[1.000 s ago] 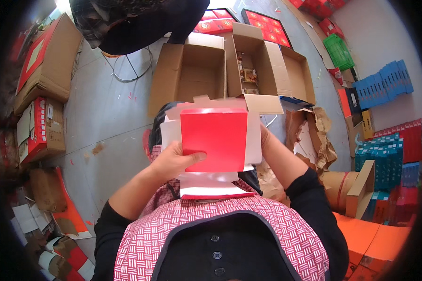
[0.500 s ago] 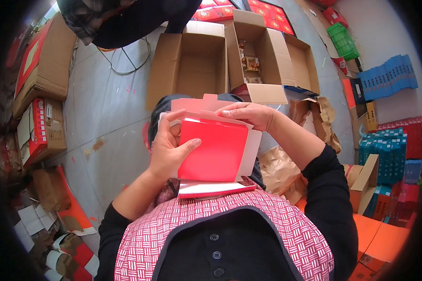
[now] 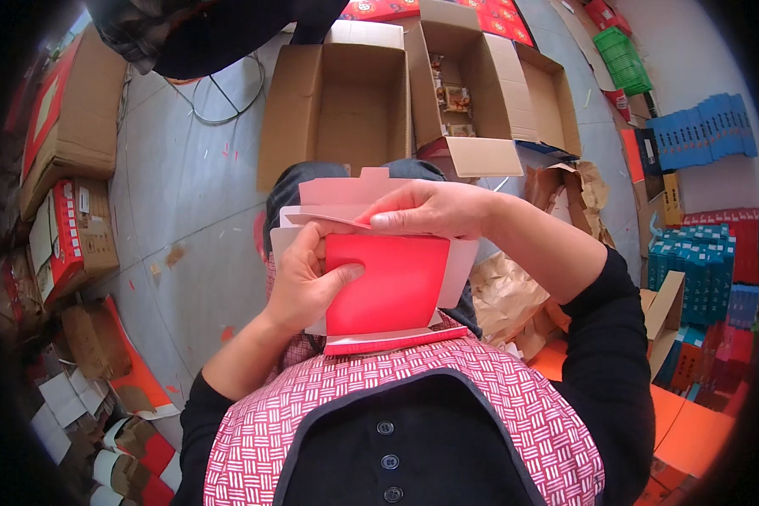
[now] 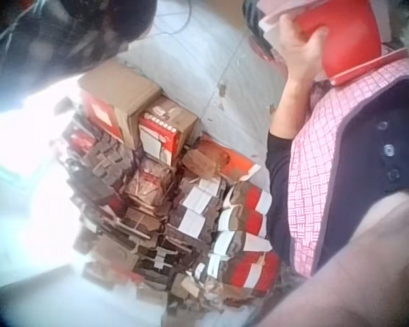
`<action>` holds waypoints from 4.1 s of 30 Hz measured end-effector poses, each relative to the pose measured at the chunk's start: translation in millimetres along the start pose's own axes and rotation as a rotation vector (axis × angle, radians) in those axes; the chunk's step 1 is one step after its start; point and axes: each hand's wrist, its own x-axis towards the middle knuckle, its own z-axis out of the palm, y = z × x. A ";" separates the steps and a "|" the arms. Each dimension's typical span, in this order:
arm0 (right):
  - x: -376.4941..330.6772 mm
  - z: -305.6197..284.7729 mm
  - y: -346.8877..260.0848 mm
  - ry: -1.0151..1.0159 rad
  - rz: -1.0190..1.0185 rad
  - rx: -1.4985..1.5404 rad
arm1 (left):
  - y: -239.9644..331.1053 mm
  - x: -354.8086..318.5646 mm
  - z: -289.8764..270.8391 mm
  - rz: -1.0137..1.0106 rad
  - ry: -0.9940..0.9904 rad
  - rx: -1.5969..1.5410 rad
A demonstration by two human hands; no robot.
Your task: The person assembles small red boxes from flat cardboard pieces, folding the flaps and tucking them to form the box shape. They place the finished boxes into a larger cardboard carton and repeat the process with additional pieces.
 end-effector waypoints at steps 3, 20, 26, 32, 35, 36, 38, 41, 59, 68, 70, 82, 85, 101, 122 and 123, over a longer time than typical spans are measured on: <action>-1.6 8.9 -2.9 0.073 -0.082 -0.272 | 0.3 -1.0 -0.5 -0.018 0.016 -0.013; -2.8 13.7 8.0 0.083 -0.251 -0.154 | 5.5 -16.5 -7.3 0.046 0.029 0.011; -4.3 21.6 9.6 0.171 -0.280 -0.192 | 3.7 -20.2 -9.6 -0.061 0.064 -0.051; -8.6 29.8 10.0 0.215 -0.282 -0.258 | 7.8 -16.5 -3.3 -0.221 0.161 -0.241; -8.4 37.2 4.9 0.248 -0.351 -0.238 | 7.3 -15.8 -7.8 -0.213 0.121 -0.263; -8.9 38.6 5.9 0.261 -0.356 -0.202 | 8.5 -15.7 -6.9 -0.218 0.146 -0.296; -11.7 42.8 10.6 0.297 -0.365 -0.135 | 10.9 -15.7 -1.9 -0.223 0.186 -0.360; -10.7 45.7 15.9 0.321 -0.346 -0.115 | 8.9 -15.6 1.5 -0.224 0.226 -0.373; -13.6 39.2 13.7 0.455 -0.512 -0.093 | 16.0 8.5 -31.3 0.466 0.531 0.581; 35.9 59.1 49.6 0.534 -0.633 0.538 | -2.2 0.7 -44.8 0.308 0.499 0.067; 39.8 49.6 42.9 0.540 -0.618 0.539 | -6.4 -3.8 -45.6 0.288 0.474 0.069; 47.5 44.5 71.7 0.712 -0.858 -0.054 | -11.0 -15.3 -56.8 0.179 0.321 -0.325; 45.6 56.7 48.4 0.637 -1.036 0.254 | -8.6 -12.6 -59.5 0.211 0.274 -0.257; 26.6 26.5 -47.8 0.136 -0.296 -0.378 | 4.8 -18.7 -44.5 0.393 0.184 -0.061; 25.8 9.9 9.5 0.306 -0.574 0.126 | -8.2 -15.6 -48.5 0.380 0.280 0.026; 20.5 5.7 18.9 0.309 -0.534 0.137 | -9.2 -14.8 -49.7 0.363 0.290 0.010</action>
